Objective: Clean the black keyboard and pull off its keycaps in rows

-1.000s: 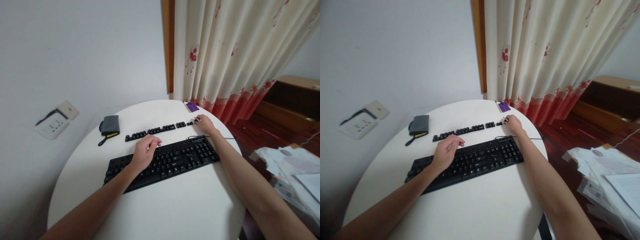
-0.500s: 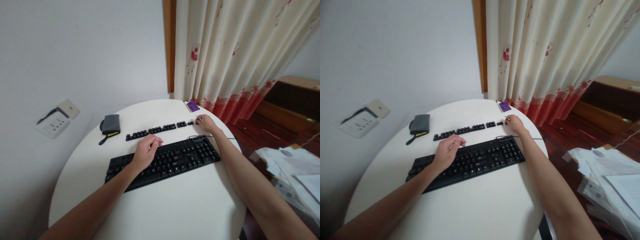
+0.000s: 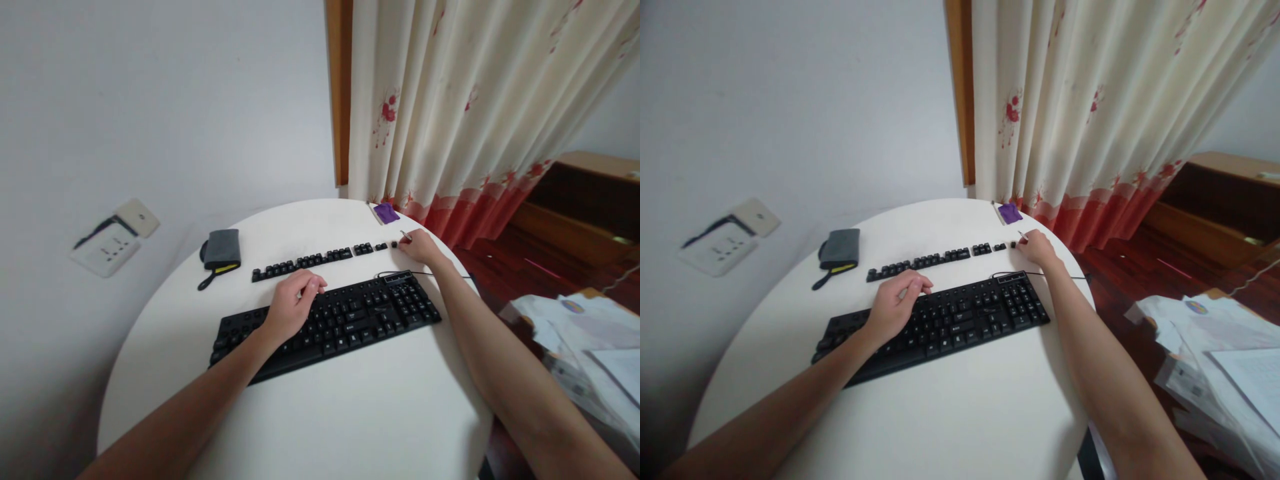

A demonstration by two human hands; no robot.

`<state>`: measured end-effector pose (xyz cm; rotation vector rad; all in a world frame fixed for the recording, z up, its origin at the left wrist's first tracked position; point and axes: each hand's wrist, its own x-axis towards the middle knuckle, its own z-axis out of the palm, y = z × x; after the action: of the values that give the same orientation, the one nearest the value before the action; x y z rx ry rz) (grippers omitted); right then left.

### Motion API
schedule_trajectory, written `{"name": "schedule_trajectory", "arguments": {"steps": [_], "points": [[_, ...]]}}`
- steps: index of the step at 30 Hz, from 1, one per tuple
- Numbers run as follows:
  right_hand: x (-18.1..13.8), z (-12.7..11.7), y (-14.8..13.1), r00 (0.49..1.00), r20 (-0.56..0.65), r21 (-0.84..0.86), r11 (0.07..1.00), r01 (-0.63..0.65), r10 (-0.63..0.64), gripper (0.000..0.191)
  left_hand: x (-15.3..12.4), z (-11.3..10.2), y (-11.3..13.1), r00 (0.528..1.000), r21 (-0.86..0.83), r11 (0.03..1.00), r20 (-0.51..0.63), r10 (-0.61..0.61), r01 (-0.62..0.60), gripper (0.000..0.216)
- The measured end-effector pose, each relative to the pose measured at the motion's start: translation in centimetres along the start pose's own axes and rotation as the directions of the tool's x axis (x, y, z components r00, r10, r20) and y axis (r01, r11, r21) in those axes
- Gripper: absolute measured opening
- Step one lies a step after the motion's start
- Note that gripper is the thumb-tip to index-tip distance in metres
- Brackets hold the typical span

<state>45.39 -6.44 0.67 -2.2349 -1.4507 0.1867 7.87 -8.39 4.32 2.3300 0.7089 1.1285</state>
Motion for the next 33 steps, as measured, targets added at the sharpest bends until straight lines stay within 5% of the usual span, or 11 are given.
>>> {"name": "schedule_trajectory", "arguments": {"steps": [33], "points": [[-0.1,0.8,-1.2,0.999,0.026,0.018,0.999,0.031,-0.032,0.018,0.1,0.0,0.1,1.000,0.022,1.000,0.022,-0.008,0.008,0.033]]}}
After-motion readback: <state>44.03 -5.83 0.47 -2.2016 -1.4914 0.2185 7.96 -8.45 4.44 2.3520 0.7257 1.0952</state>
